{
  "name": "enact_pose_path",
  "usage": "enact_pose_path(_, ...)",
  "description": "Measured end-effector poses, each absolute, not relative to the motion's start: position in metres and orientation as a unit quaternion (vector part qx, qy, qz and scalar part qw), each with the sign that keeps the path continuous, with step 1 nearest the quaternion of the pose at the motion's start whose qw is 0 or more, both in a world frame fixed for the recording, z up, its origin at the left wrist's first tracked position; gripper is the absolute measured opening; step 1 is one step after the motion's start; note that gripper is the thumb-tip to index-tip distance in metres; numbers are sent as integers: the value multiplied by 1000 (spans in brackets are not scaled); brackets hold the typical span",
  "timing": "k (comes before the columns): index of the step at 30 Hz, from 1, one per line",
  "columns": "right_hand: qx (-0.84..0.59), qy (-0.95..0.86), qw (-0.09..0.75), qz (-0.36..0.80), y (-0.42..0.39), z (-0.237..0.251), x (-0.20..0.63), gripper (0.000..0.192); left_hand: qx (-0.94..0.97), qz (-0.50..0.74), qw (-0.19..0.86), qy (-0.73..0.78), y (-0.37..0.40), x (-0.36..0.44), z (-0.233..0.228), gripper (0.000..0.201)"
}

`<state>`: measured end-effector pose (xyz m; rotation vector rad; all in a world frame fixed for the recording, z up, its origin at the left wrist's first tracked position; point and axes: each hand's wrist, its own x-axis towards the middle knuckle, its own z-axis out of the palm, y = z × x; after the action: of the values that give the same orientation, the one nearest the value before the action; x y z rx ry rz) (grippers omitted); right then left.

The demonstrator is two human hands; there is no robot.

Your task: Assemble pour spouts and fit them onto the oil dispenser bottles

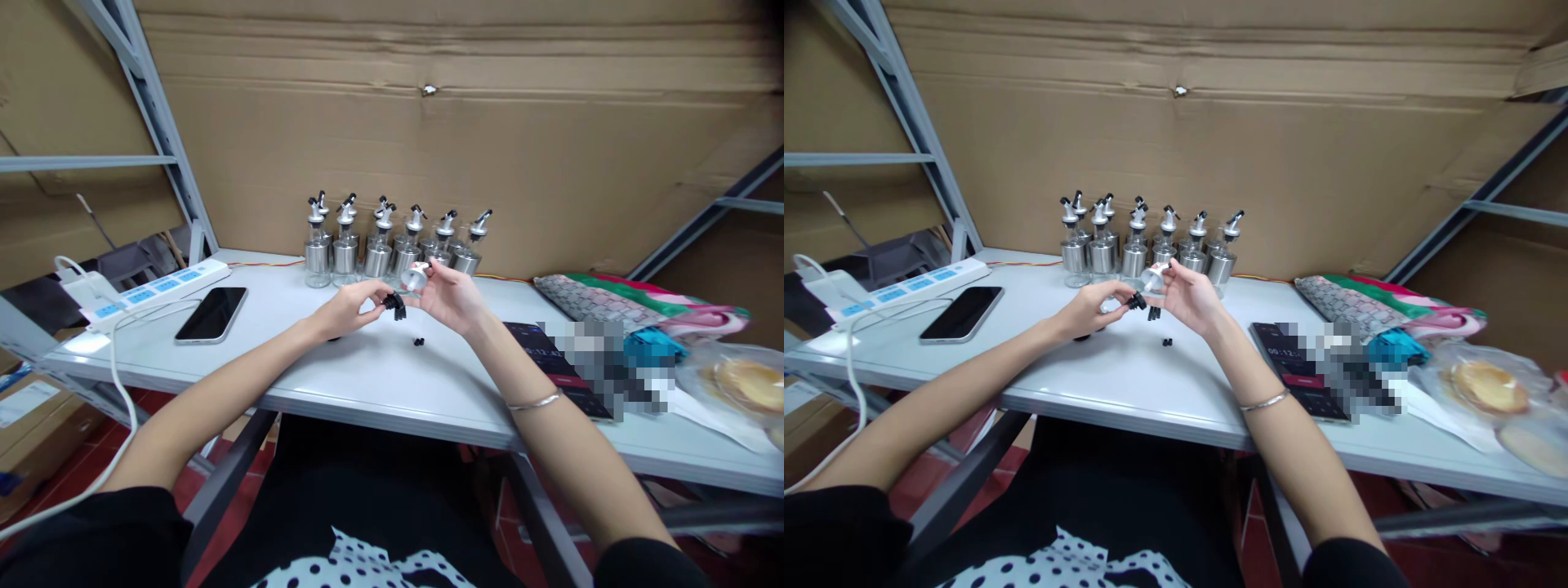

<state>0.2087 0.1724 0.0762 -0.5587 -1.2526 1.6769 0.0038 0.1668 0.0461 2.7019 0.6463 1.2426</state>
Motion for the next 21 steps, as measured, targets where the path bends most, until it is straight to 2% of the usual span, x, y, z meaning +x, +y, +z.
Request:
enact_pose_path(5,-230,-510,508,655,173,78,208,24,872,439,-6,215,165,6,45,8)
enact_pose_path(9,-249,-513,535,623,174,78,209,20,847,471,-1,246,163,9,45,2)
enact_pose_path(19,-247,-559,474,634,170,70,201,17,835,482,64,258,161,9,45,8)
enact_pose_path(21,-242,-558,472,639,169,70,201,16,834,489,59,250,161,10,43,15)
